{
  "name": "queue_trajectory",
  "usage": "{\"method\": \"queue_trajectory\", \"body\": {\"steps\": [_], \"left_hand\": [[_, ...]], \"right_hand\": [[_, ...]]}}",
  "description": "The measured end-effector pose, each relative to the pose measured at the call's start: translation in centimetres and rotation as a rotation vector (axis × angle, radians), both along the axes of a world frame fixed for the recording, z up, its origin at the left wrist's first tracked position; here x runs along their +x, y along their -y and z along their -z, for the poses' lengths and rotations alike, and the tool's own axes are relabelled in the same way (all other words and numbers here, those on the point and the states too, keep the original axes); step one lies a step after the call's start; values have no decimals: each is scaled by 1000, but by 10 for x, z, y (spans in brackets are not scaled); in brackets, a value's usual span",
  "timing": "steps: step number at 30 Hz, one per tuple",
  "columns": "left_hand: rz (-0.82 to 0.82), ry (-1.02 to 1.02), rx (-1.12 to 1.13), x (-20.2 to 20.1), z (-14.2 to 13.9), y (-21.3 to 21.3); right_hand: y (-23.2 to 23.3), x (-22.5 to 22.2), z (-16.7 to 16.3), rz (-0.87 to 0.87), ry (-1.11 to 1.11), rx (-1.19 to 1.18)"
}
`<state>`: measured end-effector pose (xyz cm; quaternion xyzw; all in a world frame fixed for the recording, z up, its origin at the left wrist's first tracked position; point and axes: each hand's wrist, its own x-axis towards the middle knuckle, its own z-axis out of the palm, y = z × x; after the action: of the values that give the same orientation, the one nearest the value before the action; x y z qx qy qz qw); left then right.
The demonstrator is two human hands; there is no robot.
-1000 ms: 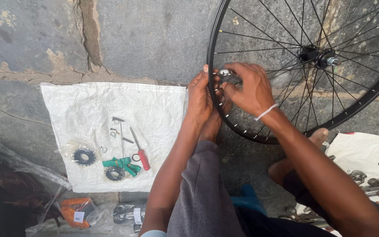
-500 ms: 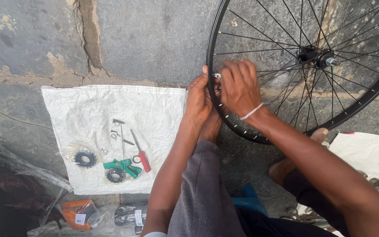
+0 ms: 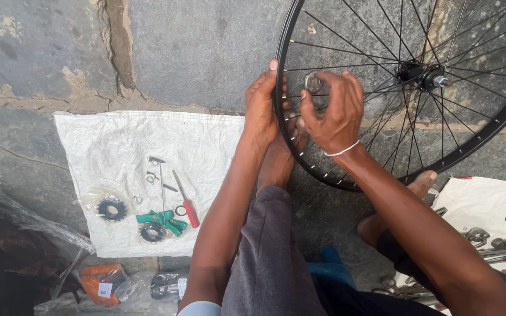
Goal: The person assembles or repairs a bicycle wheel, inserting and tightening spoke nipples through the rim into the spokes by hand.
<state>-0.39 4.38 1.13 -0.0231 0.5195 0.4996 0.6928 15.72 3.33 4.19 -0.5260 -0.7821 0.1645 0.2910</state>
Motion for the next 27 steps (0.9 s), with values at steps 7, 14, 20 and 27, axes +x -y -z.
{"method": "queue_trajectory", "body": {"steps": [7,14,20,27], "left_hand": [[-40,56,25,2,2,4],[-59,182,84,6,-6,18],[-126,236,76,15,5,46],[-74,292,53,3,11,43]], "right_hand": [[-28,-2,-14,1,41,-282],[-75,-2,-16,-183,-186,-968],[-54,-7,-12,-319,145,-792],[-11,-16,-19,-292,113,238]]}}
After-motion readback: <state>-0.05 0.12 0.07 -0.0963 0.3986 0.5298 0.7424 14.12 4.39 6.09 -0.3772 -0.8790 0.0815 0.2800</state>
